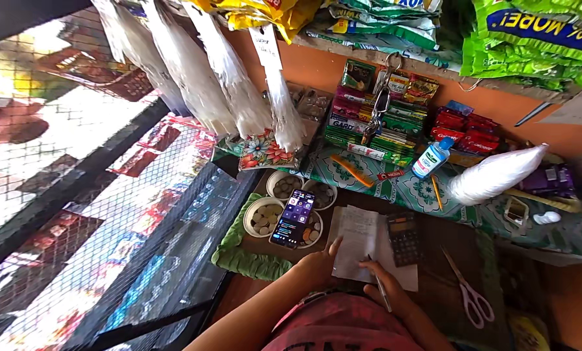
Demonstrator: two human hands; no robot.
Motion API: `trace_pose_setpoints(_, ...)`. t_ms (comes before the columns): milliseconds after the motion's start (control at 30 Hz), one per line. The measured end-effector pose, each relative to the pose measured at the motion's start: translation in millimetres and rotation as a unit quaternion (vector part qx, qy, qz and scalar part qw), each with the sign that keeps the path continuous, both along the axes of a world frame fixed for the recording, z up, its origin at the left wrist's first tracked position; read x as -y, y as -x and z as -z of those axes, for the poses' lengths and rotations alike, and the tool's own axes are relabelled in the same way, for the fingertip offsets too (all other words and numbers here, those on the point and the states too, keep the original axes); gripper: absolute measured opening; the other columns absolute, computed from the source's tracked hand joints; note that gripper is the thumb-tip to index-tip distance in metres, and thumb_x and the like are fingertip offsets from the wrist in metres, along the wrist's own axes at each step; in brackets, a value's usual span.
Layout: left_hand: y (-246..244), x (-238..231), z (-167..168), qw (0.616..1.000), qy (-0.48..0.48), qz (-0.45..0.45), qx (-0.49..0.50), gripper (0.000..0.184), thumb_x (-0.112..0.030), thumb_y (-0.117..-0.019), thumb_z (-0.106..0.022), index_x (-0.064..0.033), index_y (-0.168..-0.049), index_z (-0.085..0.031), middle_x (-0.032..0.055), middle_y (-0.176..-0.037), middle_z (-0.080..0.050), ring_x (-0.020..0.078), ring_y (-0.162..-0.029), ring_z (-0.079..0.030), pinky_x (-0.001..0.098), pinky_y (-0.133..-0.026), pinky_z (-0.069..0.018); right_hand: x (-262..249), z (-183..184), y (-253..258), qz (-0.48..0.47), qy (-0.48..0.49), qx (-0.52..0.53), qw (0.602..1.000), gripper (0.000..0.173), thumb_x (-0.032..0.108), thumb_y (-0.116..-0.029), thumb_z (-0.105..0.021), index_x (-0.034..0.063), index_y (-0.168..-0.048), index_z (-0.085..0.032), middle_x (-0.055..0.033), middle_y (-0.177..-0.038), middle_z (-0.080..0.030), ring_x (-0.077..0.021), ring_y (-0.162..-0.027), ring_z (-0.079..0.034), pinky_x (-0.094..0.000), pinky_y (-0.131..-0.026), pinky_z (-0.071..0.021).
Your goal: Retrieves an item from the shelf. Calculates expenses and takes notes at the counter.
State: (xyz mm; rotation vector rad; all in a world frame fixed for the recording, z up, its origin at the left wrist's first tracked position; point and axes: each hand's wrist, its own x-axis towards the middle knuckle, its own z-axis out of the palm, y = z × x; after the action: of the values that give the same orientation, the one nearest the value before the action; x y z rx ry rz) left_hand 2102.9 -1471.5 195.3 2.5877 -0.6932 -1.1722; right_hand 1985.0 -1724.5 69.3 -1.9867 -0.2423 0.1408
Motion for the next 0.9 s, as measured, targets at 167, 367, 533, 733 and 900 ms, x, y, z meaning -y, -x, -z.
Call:
trace_pose_setpoints(167,-3.7,0.3,5.3,0.999,0.029,0.028,0.004,0.113,-0.054,-0.0811,-0.080,-0.0408,-0.163,-0.004,0.0239,-0.152,-0.043,0.0447,-0.101,-0.068,0.0629,-0.086,-0.0566,1.0,-9.9,-5.1,-0.013,-0.001,-0.015,1.000,0.057,0.056,-0.0954,-0.063,0.0228,-0.142,-0.059,0.0063,-0.141,-0.063,-0.0136,-0.137,-0.053,-0.0423,-0.118,-0.0435)
trace_pose_setpoints(367,4.2,3.3,27.2,0.996,-0.050,0.072,0.016,0.062,-0.060,-0.0904,-0.063,-0.0397,-0.148,-0.051,0.0214,-0.165,-0.027,0.0476,-0.109,-0.065,0.0640,-0.084,-0.0567,21.4,-16.9,-12.0,0.125,0.069,0.050,0.988,0.046,0.040,-0.0941,-0.071,0.0222,-0.136,-0.064,0.0069,-0.135,-0.066,-0.0081,-0.127,-0.060,-0.0338,-0.110,-0.0513)
trace_pose_setpoints(533,0.4,3.5,13.3,0.995,-0.065,0.070,0.016,0.064,-0.058,-0.0898,-0.065,-0.0329,-0.147,-0.054,0.0151,-0.165,-0.031,0.0470,-0.116,-0.063,0.0652,-0.086,-0.0556,88.5,-2.2,-11.9,0.282,0.234,0.109,0.924,0.035,0.022,-0.1021,-0.052,0.0187,-0.135,-0.062,0.0038,-0.135,-0.065,-0.0081,-0.122,-0.062,-0.0317,-0.101,-0.0559)
trace_pose_setpoints(733,3.3,-0.7,22.6,0.993,-0.073,0.080,0.042,0.059,-0.039,-0.0915,-0.067,-0.0332,-0.148,-0.053,0.0110,-0.165,-0.032,0.0455,-0.111,-0.065,0.0642,-0.082,-0.0576,226.7,50.0,29.7,0.386,0.507,-0.109,0.763,0.046,0.035,-0.0825,-0.074,0.0159,-0.122,-0.060,-0.0168,-0.114,-0.066,-0.0376,-0.104,-0.066,-0.0619,-0.084,-0.0570)
trace_pose_setpoints(900,6.0,-4.0,27.3,0.994,-0.069,0.060,0.062,0.049,-0.029,-0.0979,-0.060,-0.0304,-0.147,-0.054,0.0051,-0.165,-0.035,0.0427,-0.108,-0.068,0.0625,-0.081,-0.0586,280.3,114.0,79.7,0.388,0.556,-0.191,0.710,0.052,0.033,-0.0809,-0.075,0.0238,-0.127,-0.054,-0.0172,-0.122,-0.062,-0.0391,-0.101,-0.067,-0.0650,-0.075,-0.0576)
